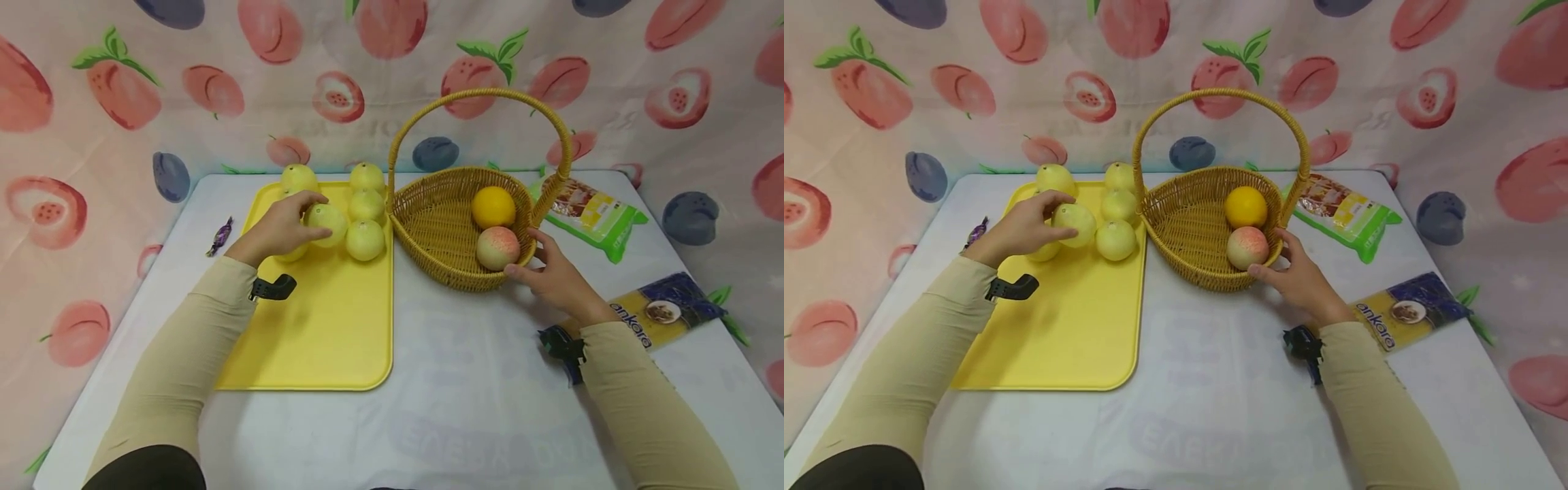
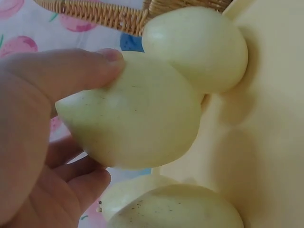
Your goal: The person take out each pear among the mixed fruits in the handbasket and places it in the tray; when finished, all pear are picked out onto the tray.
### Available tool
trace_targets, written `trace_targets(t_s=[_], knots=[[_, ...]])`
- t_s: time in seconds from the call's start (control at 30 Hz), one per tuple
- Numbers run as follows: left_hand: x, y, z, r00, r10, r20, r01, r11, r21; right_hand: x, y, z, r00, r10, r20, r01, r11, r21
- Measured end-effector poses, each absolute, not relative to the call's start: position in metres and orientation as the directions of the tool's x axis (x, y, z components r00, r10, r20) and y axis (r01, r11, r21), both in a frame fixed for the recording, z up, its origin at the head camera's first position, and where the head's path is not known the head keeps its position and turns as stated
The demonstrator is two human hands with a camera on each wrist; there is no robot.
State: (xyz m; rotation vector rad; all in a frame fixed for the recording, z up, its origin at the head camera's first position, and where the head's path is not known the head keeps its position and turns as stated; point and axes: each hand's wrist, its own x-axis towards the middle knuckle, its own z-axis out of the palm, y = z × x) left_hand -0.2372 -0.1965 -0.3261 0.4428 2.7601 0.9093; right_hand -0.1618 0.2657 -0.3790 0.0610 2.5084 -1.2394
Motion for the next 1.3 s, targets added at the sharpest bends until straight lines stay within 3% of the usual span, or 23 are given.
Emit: trace_targets(t_s=[1.3], knots=[[-0.255,-0.2,-0.341,-0.921,0.321,-0.221,0.121,0.773,0.623,-0.163,0.256,-0.382,-0.94,-0.113,-0.323,0.188,0.619,-0.763]])
